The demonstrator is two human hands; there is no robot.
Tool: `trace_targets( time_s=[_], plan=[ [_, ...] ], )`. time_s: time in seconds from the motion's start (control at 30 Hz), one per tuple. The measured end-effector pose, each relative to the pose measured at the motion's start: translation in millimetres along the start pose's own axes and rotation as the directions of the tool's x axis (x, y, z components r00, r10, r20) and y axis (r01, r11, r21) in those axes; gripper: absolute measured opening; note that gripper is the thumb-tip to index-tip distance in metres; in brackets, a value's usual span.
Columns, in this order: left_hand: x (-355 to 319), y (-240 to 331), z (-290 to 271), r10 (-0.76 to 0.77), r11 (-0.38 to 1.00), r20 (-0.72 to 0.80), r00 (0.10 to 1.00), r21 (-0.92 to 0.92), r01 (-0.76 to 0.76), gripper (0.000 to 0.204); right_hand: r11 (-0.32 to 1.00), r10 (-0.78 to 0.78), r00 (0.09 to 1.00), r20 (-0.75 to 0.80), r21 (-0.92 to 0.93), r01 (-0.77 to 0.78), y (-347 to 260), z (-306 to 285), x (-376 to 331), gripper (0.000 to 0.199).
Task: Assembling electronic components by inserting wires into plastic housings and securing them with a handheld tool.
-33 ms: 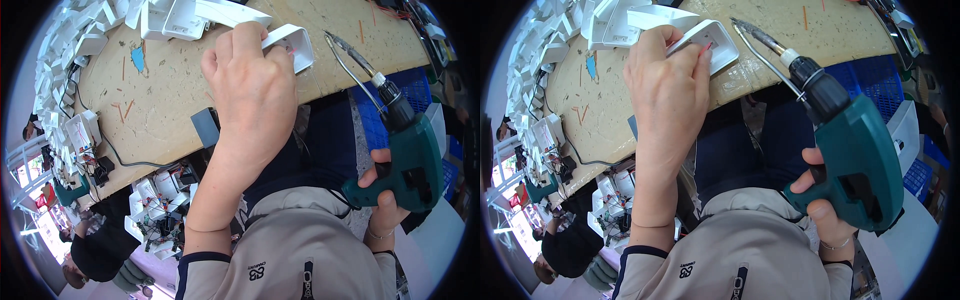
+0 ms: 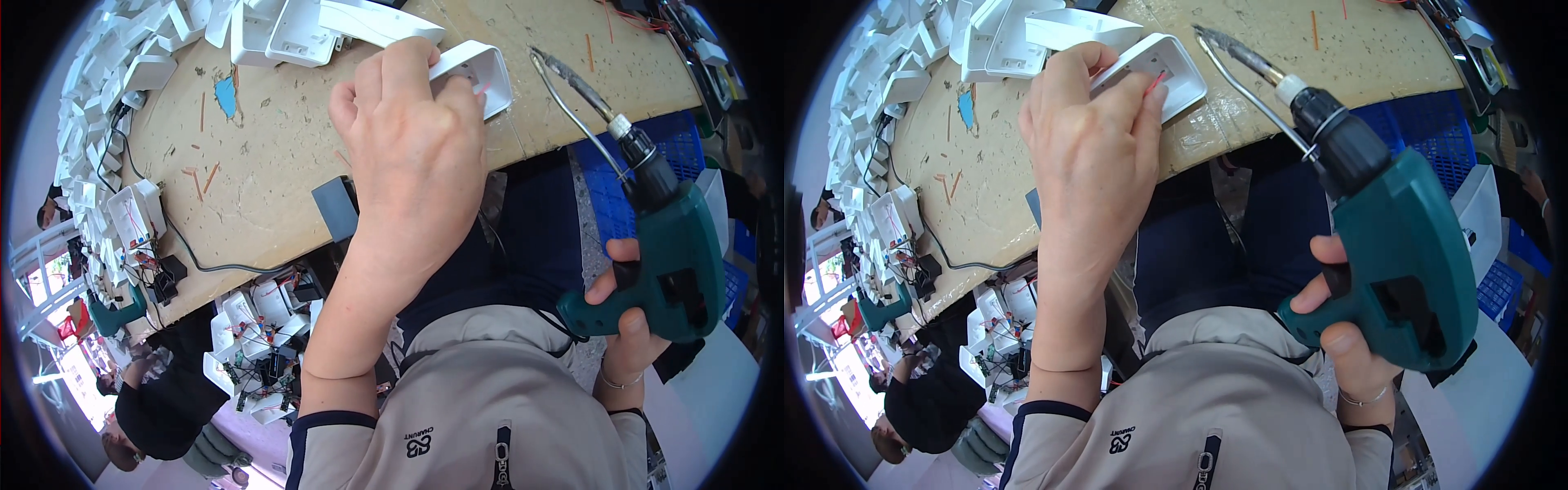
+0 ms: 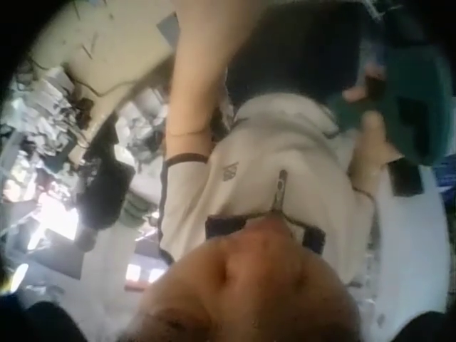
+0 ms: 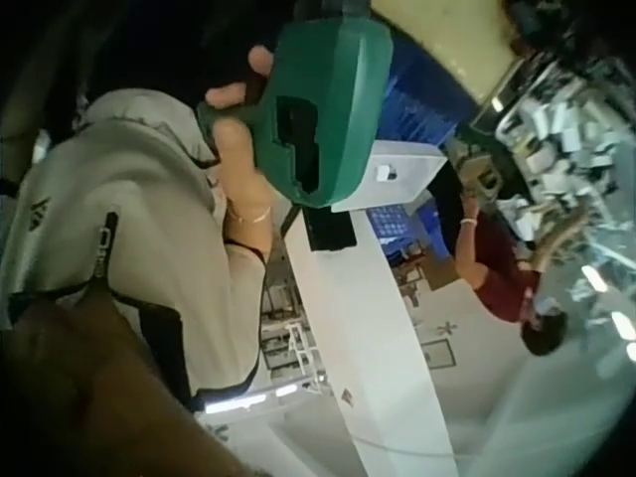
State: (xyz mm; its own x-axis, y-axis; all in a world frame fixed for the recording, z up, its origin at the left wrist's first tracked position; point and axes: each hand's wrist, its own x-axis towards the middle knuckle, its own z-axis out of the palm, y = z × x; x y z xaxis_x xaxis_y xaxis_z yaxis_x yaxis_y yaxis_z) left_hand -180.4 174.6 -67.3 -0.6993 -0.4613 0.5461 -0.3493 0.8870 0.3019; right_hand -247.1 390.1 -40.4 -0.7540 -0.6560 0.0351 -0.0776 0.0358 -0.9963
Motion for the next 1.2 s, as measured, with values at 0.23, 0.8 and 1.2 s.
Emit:
trace_targets(
  time_s=[0.23, 0.8, 1.2],
  plan=[
    [-7, 6, -15, 0.010, 0.998, 0.056, 0.998, -0.064, -0.007, 0.016, 0.843, -0.010, 0.967, 0.254, 0.522, -0.128, 21, 17, 39, 0.072],
    [-23, -1, -7, 0.068, 0.964, -0.138, 0.988, -0.248, -0.101, 0.023, 0.744, 0.032, 0.912, 0.410, 0.599, -0.296, 26, 47, 69, 0.067],
    [-8, -3, -7, -0.087, 0.988, -0.201, 0.976, -0.140, 0.059, 0.011, 0.811, -0.001, 0.977, 0.214, 0.572, -0.124, 21, 10, 51, 0.074]
  ],
)
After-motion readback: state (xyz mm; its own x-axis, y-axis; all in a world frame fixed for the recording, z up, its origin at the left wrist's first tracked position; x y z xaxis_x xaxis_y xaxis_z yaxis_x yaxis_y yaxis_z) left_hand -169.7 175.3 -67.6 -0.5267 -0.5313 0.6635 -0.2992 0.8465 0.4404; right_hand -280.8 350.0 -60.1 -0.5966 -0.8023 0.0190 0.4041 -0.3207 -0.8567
